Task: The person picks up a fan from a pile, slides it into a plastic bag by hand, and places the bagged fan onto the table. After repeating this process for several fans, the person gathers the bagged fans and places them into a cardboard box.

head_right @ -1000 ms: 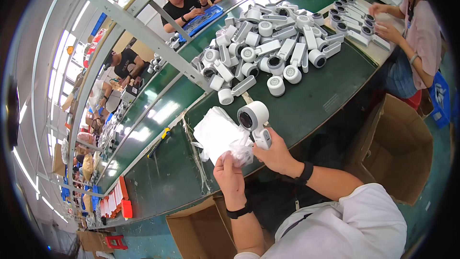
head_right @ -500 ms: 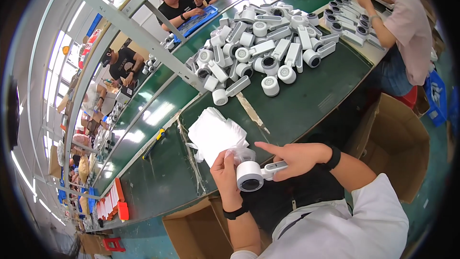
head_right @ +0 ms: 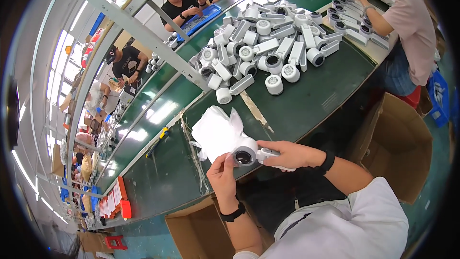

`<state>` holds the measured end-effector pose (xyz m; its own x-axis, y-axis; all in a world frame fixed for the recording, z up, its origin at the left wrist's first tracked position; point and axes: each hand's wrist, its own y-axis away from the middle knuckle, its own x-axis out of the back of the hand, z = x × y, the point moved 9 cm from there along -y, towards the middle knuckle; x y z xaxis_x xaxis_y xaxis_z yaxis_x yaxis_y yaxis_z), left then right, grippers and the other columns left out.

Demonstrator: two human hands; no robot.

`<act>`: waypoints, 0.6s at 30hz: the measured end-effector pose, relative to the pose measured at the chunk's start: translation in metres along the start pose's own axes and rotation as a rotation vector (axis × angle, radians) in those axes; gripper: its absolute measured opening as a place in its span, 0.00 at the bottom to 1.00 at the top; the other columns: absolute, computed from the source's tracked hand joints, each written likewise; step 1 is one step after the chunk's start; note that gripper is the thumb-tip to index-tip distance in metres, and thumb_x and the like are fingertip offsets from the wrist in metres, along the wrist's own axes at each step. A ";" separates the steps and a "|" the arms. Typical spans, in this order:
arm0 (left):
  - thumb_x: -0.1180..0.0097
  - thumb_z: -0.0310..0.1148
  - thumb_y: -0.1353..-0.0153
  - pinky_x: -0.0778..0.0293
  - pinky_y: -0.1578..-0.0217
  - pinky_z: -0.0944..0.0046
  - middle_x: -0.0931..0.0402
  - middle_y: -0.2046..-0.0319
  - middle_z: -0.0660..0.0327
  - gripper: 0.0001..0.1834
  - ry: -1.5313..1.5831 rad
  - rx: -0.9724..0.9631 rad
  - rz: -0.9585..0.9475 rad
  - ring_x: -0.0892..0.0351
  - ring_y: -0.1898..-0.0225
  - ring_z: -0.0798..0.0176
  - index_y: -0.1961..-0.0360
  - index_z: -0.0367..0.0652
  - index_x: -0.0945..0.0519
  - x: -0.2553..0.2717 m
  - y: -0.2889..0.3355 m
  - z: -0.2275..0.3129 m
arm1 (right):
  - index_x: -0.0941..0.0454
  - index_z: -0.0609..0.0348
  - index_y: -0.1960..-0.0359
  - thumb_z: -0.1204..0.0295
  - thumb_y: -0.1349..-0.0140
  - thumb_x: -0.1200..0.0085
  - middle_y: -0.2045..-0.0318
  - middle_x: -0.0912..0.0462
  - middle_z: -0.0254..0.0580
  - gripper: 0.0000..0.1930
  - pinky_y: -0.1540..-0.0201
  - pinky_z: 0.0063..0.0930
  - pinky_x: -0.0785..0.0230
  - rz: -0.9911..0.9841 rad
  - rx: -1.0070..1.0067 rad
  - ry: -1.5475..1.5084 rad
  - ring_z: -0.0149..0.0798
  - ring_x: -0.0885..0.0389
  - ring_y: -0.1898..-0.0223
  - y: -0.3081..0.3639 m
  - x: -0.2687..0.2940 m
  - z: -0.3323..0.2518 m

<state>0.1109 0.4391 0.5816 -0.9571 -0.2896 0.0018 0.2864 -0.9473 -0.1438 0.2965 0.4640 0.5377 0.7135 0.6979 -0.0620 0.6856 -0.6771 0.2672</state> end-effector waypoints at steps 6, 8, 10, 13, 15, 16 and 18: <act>0.39 0.26 0.39 0.30 0.69 0.71 0.22 0.74 0.64 0.05 -0.318 -0.289 -0.017 0.26 0.71 0.73 0.66 0.34 0.18 -0.038 0.017 0.032 | 0.47 0.59 0.28 0.66 0.36 0.45 0.61 0.22 0.38 0.36 0.64 0.23 0.28 0.179 0.053 -0.153 0.28 0.24 0.66 -0.010 -0.001 0.006; 0.38 0.23 0.42 0.28 0.67 0.70 0.21 0.73 0.60 0.02 -0.363 -0.343 -0.160 0.24 0.72 0.70 0.68 0.36 0.18 -0.067 0.029 0.035 | 0.47 0.61 0.29 0.67 0.36 0.45 0.58 0.22 0.41 0.36 0.60 0.24 0.28 0.309 0.223 -0.197 0.29 0.23 0.62 -0.024 0.006 0.019; 0.38 0.23 0.42 0.28 0.66 0.70 0.20 0.73 0.59 0.02 -0.360 -0.333 -0.238 0.23 0.71 0.70 0.68 0.36 0.18 -0.075 0.037 0.030 | 0.52 0.66 0.28 0.69 0.35 0.46 0.48 0.23 0.48 0.37 0.51 0.25 0.30 0.390 0.263 -0.296 0.31 0.24 0.51 -0.015 0.013 0.006; 0.40 0.22 0.40 0.26 0.64 0.69 0.19 0.70 0.59 0.04 -0.303 -0.460 -0.438 0.22 0.69 0.69 0.64 0.35 0.19 -0.081 0.050 0.027 | 0.54 0.64 0.28 0.67 0.34 0.45 0.50 0.21 0.48 0.39 0.51 0.25 0.29 0.433 0.438 -0.280 0.31 0.23 0.51 -0.015 0.010 0.001; 0.44 0.22 0.37 0.25 0.63 0.68 0.19 0.66 0.58 0.07 -0.037 -0.123 -0.221 0.21 0.67 0.67 0.58 0.34 0.21 -0.043 0.041 -0.009 | 0.56 0.61 0.27 0.68 0.33 0.47 0.53 0.21 0.47 0.38 0.54 0.25 0.28 0.363 0.342 -0.299 0.31 0.21 0.55 -0.009 0.006 -0.009; 0.48 0.24 0.33 0.24 0.62 0.67 0.20 0.66 0.57 0.07 0.137 -0.060 -0.050 0.21 0.67 0.66 0.56 0.32 0.23 -0.030 0.034 -0.012 | 0.57 0.59 0.26 0.70 0.32 0.49 0.55 0.21 0.46 0.38 0.57 0.25 0.26 0.297 0.252 -0.317 0.31 0.20 0.59 -0.007 0.000 -0.013; 0.51 0.26 0.31 0.23 0.62 0.66 0.23 0.57 0.54 0.08 0.212 -0.029 0.132 0.22 0.58 0.65 0.53 0.35 0.27 -0.013 0.029 -0.019 | 0.57 0.55 0.26 0.73 0.30 0.54 0.59 0.20 0.44 0.34 0.67 0.25 0.24 0.239 0.242 -0.345 0.31 0.18 0.67 -0.009 -0.009 -0.015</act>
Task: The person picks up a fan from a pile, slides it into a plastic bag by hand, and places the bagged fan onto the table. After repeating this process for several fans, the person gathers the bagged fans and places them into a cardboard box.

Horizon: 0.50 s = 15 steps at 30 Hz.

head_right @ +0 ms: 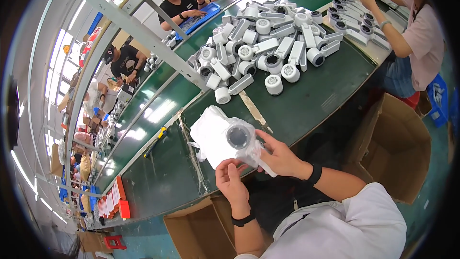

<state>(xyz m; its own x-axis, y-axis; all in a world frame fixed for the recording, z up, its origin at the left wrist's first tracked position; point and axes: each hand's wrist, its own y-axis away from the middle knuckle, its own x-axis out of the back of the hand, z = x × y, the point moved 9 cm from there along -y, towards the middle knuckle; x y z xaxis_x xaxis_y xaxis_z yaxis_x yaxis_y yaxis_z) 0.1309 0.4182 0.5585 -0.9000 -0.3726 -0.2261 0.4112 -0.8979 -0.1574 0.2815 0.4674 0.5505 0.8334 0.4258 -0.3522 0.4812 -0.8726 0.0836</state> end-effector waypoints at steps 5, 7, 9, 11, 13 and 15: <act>0.52 0.35 0.29 0.23 0.55 0.61 0.27 0.50 0.55 0.16 0.351 0.303 -0.006 0.25 0.50 0.62 0.45 0.40 0.33 -0.001 0.002 -0.040 | 0.50 0.57 0.30 0.75 0.30 0.54 0.60 0.20 0.42 0.29 0.63 0.22 0.29 -0.005 0.211 0.111 0.27 0.22 0.64 -0.006 -0.017 0.005; 0.54 0.42 0.28 0.28 0.48 0.56 0.27 0.49 0.57 0.20 0.560 0.383 0.027 0.26 0.47 0.59 0.42 0.41 0.34 -0.006 0.003 -0.044 | 0.43 0.59 0.35 0.71 0.33 0.51 0.69 0.19 0.44 0.26 0.66 0.28 0.30 0.016 0.212 0.310 0.33 0.21 0.71 -0.009 -0.021 0.007; 0.63 0.53 0.28 0.34 0.41 0.53 0.29 0.42 0.60 0.29 0.446 0.395 -0.020 0.29 0.42 0.59 0.36 0.44 0.34 0.003 0.000 -0.055 | 0.41 0.58 0.38 0.69 0.35 0.49 0.70 0.20 0.47 0.25 0.66 0.30 0.30 0.022 0.191 0.321 0.36 0.21 0.72 -0.007 -0.027 0.004; 0.60 0.51 0.28 0.33 0.41 0.54 0.29 0.42 0.60 0.27 0.593 0.441 -0.209 0.29 0.41 0.58 0.37 0.45 0.34 -0.007 0.004 -0.054 | 0.38 0.58 0.40 0.70 0.35 0.50 0.69 0.19 0.47 0.23 0.67 0.31 0.29 0.054 0.231 0.443 0.39 0.21 0.73 -0.003 -0.031 -0.008; 0.59 0.50 0.28 0.33 0.41 0.54 0.29 0.42 0.60 0.26 0.580 0.487 -0.261 0.30 0.40 0.58 0.36 0.45 0.34 -0.009 0.009 -0.058 | 0.33 0.58 0.43 0.70 0.36 0.49 0.68 0.19 0.46 0.20 0.67 0.31 0.29 0.131 0.344 0.473 0.39 0.20 0.72 -0.003 -0.031 -0.015; 0.58 0.49 0.28 0.33 0.41 0.53 0.30 0.41 0.60 0.26 0.566 0.534 -0.316 0.30 0.40 0.58 0.36 0.46 0.34 -0.017 0.015 -0.060 | 0.29 0.59 0.47 0.71 0.37 0.48 0.67 0.19 0.46 0.17 0.67 0.30 0.29 0.210 0.458 0.500 0.40 0.20 0.72 0.001 -0.028 -0.028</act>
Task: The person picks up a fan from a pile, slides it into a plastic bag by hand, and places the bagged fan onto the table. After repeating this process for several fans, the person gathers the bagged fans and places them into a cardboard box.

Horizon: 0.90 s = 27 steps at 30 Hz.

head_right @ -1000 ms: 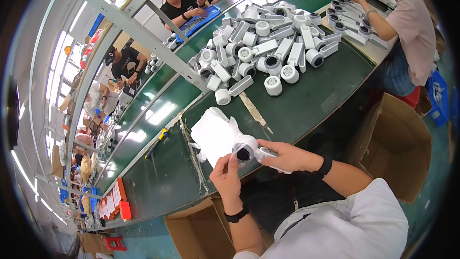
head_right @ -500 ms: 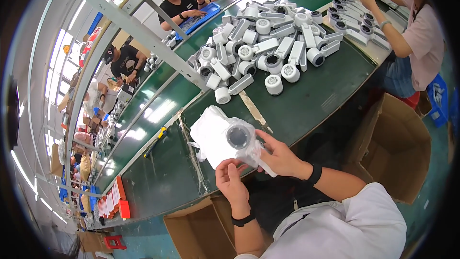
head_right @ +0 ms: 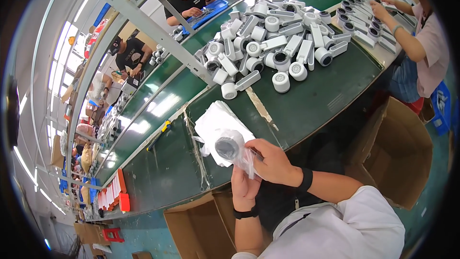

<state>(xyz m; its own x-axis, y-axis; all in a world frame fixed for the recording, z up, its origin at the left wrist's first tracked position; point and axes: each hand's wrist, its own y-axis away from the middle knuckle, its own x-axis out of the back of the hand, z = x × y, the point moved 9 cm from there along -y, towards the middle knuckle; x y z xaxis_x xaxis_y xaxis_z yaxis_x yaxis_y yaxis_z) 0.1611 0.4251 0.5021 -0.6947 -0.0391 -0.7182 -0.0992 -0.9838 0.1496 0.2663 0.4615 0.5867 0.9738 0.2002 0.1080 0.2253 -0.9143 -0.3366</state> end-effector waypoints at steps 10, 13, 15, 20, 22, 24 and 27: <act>0.61 0.50 0.27 0.22 0.55 0.41 0.34 0.37 0.54 0.28 0.310 0.001 -0.166 0.29 0.41 0.47 0.32 0.47 0.40 -0.001 0.001 0.011 | 0.19 0.63 0.59 0.77 0.39 0.44 0.70 0.18 0.42 0.08 0.75 0.23 0.30 0.225 0.091 0.099 0.32 0.21 0.78 -0.010 0.038 0.000; 0.61 0.51 0.27 0.20 0.57 0.40 0.35 0.37 0.53 0.29 0.132 -0.120 0.046 0.28 0.42 0.46 0.31 0.49 0.42 0.017 0.000 0.027 | 0.19 0.64 0.58 0.79 0.40 0.45 0.70 0.17 0.44 0.09 0.76 0.20 0.31 0.171 0.116 0.149 0.29 0.23 0.79 0.002 0.037 0.004; 0.58 0.48 0.28 0.20 0.57 0.42 0.36 0.36 0.52 0.28 -0.010 -0.201 0.131 0.28 0.42 0.46 0.31 0.53 0.43 0.024 0.002 0.040 | 0.19 0.65 0.59 0.79 0.40 0.45 0.70 0.17 0.43 0.09 0.75 0.19 0.32 0.170 0.127 0.138 0.28 0.23 0.79 0.011 0.036 0.005; 0.56 0.45 0.28 0.19 0.58 0.46 0.33 0.40 0.52 0.28 0.013 -0.267 0.234 0.25 0.46 0.47 0.30 0.53 0.45 0.026 0.008 0.053 | 0.19 0.64 0.61 0.81 0.40 0.45 0.71 0.17 0.39 0.07 0.76 0.18 0.33 0.238 0.067 -0.055 0.25 0.24 0.79 0.029 0.041 0.026; 0.56 0.44 0.28 0.19 0.59 0.47 0.31 0.41 0.53 0.28 -0.025 -0.298 0.241 0.23 0.49 0.48 0.31 0.54 0.45 0.029 0.009 0.061 | 0.19 0.63 0.62 0.80 0.41 0.44 0.72 0.17 0.37 0.06 0.76 0.18 0.34 0.270 0.107 -0.061 0.24 0.25 0.78 0.028 0.045 0.020; 0.56 0.44 0.27 0.19 0.64 0.51 0.30 0.45 0.53 0.27 -0.117 -0.347 0.300 0.21 0.55 0.50 0.32 0.53 0.45 0.033 0.013 0.069 | 0.18 0.62 0.63 0.78 0.41 0.42 0.73 0.18 0.36 0.05 0.76 0.19 0.34 0.215 0.056 -0.080 0.24 0.25 0.77 0.019 0.036 0.016; 0.56 0.44 0.27 0.19 0.70 0.56 0.30 0.46 0.54 0.26 -0.136 -0.238 0.241 0.20 0.57 0.52 0.32 0.56 0.46 0.015 0.014 0.061 | 0.19 0.62 0.65 0.75 0.42 0.39 0.72 0.21 0.34 0.06 0.74 0.17 0.34 0.059 -0.058 -0.080 0.22 0.26 0.75 0.010 0.021 0.019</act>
<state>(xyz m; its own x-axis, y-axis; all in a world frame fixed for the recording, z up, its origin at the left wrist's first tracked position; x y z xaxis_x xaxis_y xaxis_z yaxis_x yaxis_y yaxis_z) 0.1055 0.4211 0.5352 -0.7678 -0.2673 -0.5823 0.2369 -0.9628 0.1296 0.2897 0.4632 0.5677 0.9852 0.1711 0.0138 0.1679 -0.9437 -0.2851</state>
